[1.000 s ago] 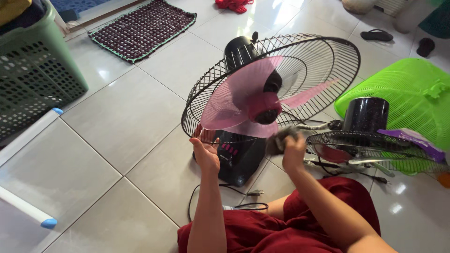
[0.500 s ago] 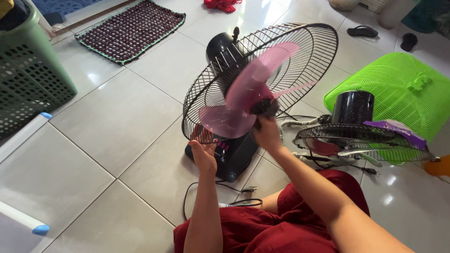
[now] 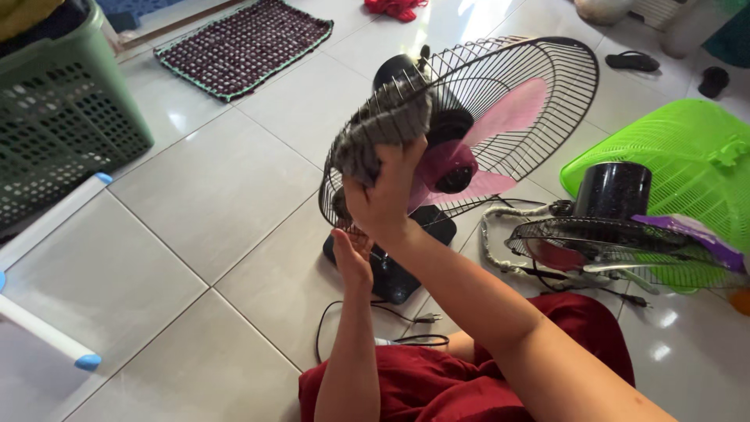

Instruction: The person wipes the front grill, motor housing, and blades of a standing fan with a cloth while sitting on the floor. The person rotates the fan head to reach different areas and continues wiping the base and control panel.

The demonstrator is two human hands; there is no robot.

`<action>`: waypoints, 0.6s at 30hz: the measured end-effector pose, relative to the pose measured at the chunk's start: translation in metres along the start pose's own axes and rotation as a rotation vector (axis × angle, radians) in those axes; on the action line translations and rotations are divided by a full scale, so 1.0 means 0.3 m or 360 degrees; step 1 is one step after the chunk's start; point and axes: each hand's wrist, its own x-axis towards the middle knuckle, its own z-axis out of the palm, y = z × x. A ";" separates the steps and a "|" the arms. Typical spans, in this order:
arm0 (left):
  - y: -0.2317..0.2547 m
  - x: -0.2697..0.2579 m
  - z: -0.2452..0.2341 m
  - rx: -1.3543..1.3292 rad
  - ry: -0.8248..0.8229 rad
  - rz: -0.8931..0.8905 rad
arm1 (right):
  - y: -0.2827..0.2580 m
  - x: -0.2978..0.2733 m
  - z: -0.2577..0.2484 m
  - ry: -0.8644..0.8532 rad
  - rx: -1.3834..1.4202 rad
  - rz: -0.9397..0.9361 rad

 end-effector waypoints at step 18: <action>0.204 -0.090 0.252 0.0163 0.0015 0.0098 | 0.679 -0.488 -0.371 -0.1107 -0.1348 0.0100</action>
